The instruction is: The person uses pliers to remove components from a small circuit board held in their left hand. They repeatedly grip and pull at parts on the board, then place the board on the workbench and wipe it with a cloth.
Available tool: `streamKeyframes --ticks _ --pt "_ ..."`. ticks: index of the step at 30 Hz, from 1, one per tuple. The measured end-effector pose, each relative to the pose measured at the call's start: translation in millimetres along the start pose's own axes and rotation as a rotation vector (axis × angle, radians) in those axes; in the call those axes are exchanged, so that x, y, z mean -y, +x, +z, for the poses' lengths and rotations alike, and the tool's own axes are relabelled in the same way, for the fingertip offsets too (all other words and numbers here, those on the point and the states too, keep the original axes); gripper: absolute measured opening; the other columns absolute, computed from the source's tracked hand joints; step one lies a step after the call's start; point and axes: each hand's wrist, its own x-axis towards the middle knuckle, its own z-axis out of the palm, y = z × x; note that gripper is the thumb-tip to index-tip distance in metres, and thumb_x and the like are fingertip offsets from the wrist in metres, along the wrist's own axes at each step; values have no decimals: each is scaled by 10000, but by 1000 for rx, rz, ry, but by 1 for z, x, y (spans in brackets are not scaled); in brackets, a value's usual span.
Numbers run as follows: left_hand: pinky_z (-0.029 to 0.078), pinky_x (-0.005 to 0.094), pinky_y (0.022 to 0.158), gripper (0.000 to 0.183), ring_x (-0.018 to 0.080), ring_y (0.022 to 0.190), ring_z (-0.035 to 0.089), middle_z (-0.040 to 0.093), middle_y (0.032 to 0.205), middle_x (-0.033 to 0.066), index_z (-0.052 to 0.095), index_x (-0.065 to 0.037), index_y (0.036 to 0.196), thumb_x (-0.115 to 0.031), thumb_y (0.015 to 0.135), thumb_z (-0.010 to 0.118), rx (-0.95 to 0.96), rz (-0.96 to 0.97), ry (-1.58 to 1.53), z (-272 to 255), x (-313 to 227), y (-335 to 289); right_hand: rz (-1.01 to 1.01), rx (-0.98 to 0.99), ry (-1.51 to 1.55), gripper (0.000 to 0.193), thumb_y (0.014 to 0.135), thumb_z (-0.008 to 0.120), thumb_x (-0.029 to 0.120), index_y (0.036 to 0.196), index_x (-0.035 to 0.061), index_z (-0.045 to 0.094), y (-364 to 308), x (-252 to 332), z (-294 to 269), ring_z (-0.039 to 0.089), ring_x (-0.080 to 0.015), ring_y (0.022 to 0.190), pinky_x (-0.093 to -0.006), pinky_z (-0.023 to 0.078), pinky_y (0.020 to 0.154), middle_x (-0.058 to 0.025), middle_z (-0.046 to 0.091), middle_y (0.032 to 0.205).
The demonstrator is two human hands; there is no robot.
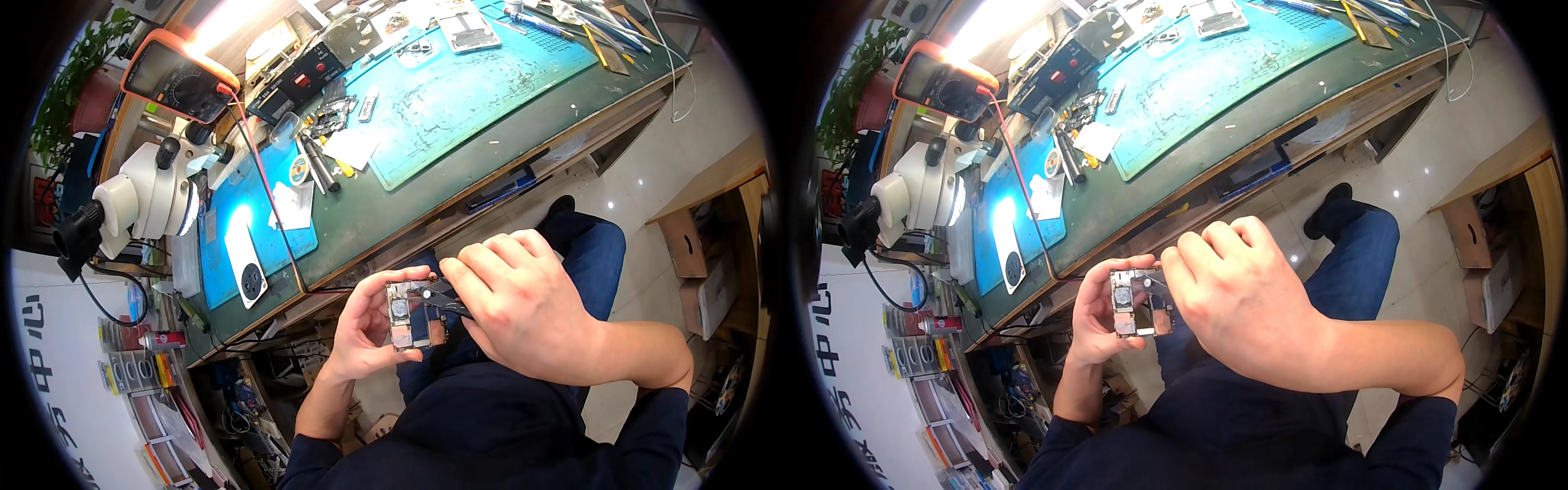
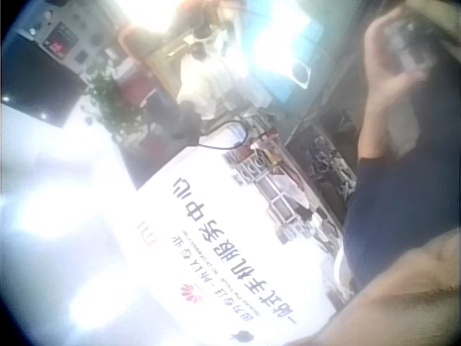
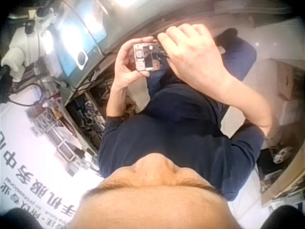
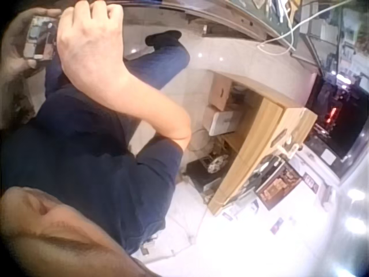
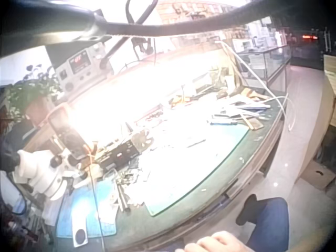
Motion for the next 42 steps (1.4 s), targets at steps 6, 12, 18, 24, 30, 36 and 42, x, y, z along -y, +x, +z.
streamKeyframes --ticks 6,12,18,24,30,36,42 --pt "408 426 1172 948 295 1447 445 419 1564 229 361 -32 1505 4 730 906 3 12 53 -2 1 0 25 66 4 334 725 709 137 1021 -8 650 0 2 -2 600 -226 889 -361 448 823 -75 600 908" --pt "414 420 1166 918 285 1458 431 416 1563 222 369 -50 1488 42 735 886 -33 63 155 5 2 1 103 206 14 548 683 801 160 1174 -14 631 0 7 -5 607 -241 965 -379 450 879 -76 622 1013" --pt "429 427 1153 974 295 1393 499 455 1522 249 373 -23 1477 -78 695 952 -121 63 249 10 2 1 112 223 -11 527 698 800 162 1168 -7 633 1 8 -8 603 -233 952 -370 448 867 -70 615 1001" --pt "425 415 1158 902 274 1451 439 415 1565 217 374 -51 1483 58 740 874 -53 58 270 7 1 0 96 234 -39 508 705 795 163 1158 -8 641 1 7 -7 598 -226 934 -361 443 847 -67 615 993" --pt "429 416 1155 890 274 1437 459 428 1559 224 377 -40 1481 63 745 868 -47 40 289 8 0 0 81 232 -83 468 714 784 157 1134 -4 656 -1 6 -4 599 -220 898 -355 444 813 -64 619 961" --pt "497 371 1080 931 273 1396 502 475 1515 249 390 -10 1465 -16 705 929 -82 -14 288 8 0 -4 64 252 -82 425 720 770 146 1108 11 660 -2 4 -5 602 -213 864 -349 447 785 -60 621 923" --pt "429 409 1156 886 275 1426 476 429 1562 228 378 -21 1489 88 747 849 10 -53 261 5 -6 -2 61 309 -60 388 739 766 139 1098 28 669 -2 1 -8 609 -212 863 -349 455 782 -53 627 910"
